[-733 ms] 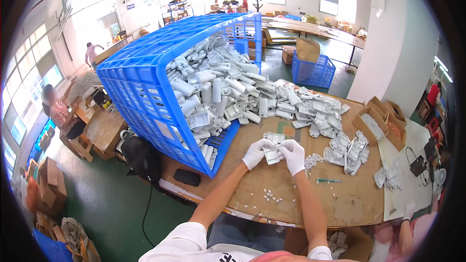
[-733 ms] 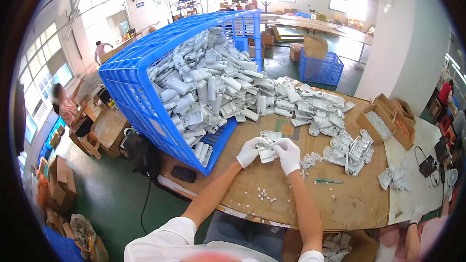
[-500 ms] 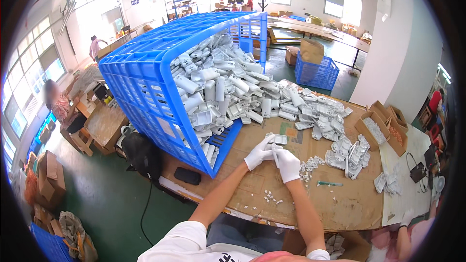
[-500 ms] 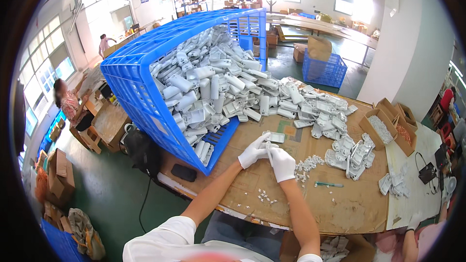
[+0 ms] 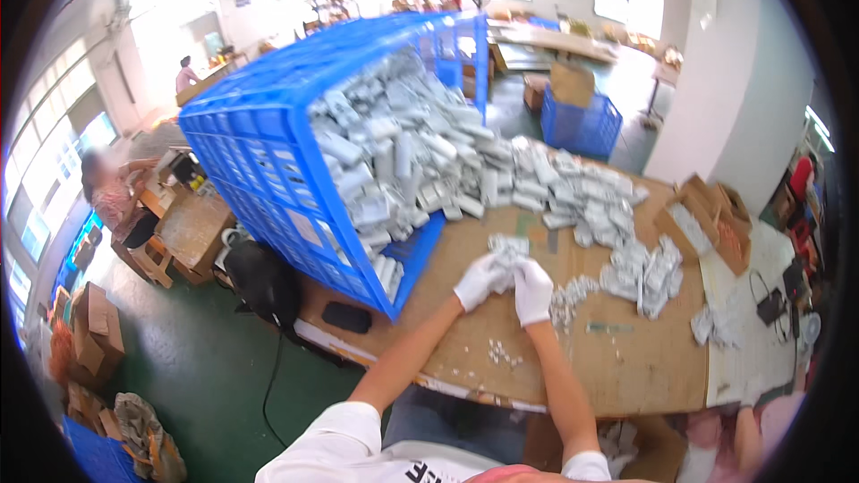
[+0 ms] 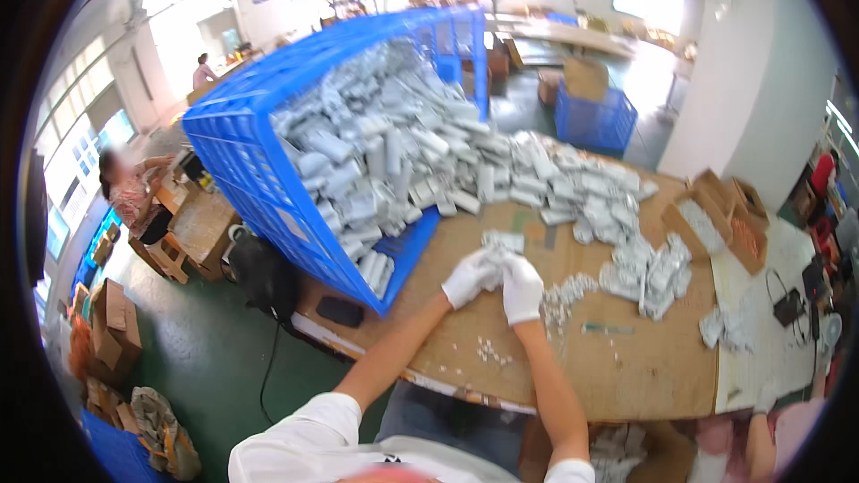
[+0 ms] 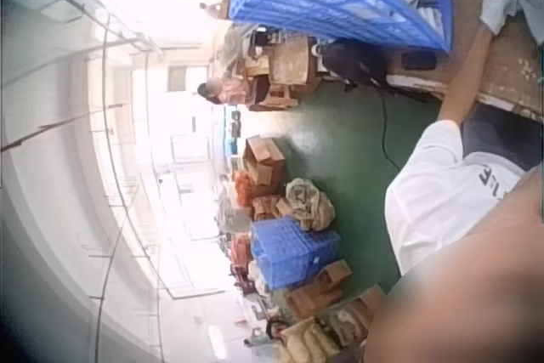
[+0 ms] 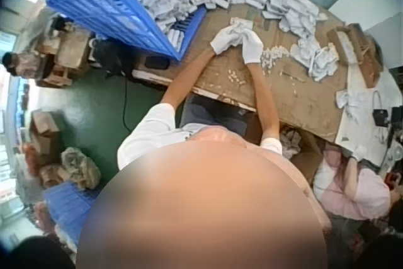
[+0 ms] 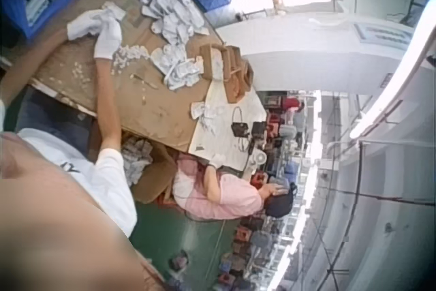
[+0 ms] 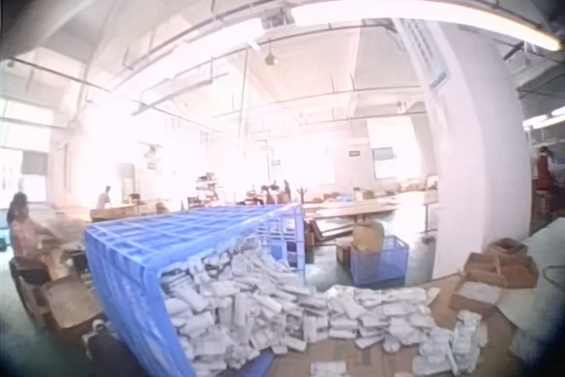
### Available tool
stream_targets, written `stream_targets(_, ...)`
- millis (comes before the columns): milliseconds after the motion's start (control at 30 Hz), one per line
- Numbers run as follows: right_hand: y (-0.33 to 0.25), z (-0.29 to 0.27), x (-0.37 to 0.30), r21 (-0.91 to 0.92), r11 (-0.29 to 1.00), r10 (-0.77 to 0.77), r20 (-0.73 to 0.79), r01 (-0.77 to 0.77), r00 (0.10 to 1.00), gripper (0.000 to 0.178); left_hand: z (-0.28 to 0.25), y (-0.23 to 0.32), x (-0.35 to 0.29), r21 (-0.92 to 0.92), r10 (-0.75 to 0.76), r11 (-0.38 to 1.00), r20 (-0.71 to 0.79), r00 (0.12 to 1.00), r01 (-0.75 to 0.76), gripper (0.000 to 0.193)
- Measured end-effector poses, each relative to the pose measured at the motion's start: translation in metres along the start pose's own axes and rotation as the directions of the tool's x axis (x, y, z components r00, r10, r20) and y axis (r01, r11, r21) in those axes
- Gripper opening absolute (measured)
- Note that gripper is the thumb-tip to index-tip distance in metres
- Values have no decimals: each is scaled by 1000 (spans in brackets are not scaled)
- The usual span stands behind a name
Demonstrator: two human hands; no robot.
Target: The person picks up a remote control housing and small white components, fits the components into the housing, and presses them into place. They then set the assembled housing aside on the table and repeat the process.
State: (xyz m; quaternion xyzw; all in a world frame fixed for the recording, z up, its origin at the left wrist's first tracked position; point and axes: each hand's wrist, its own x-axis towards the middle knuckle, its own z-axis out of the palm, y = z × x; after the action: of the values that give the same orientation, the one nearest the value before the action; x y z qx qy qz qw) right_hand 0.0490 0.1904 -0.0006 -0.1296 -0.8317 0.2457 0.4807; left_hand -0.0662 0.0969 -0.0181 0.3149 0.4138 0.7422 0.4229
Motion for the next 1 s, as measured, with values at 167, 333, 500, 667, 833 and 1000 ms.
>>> stream_targets(167, -24, 0, 22, 441, 788, 410, 147, -430, 900, 15, -3, 23, 0, 328, 171, 939, -189, 967, -102, 25)
stream_targets(333, -15, 0, 20, 638, 584, 507, 195, -501, 840, 11, 6, 16, 8, 359, 164, 931, -234, 958, -71, 30)
stream_targets(500, -26, 5, 20, 53, 988, 153, -111, -148, 982, 14, 19, 16, -3, 345, 144, 937, -259, 955, -47, 27)
stream_targets(667, -29, 11, 15, -128, 975, 170, -112, -184, 979, 14, 21, 16, -7, 337, 159, 940, -282, 946, -57, 23)
stream_targets(833, -22, 8, 16, 274, 868, 434, -18, -413, 901, 21, 19, 17, -7, 345, 55, 938, -230, 972, 29, 19)
stream_targets(1000, -9, -15, 25, 509, 670, 480, 257, -540, 839, 16, 21, 19, -6, 307, 99, 950, -141, 985, -51, 16)
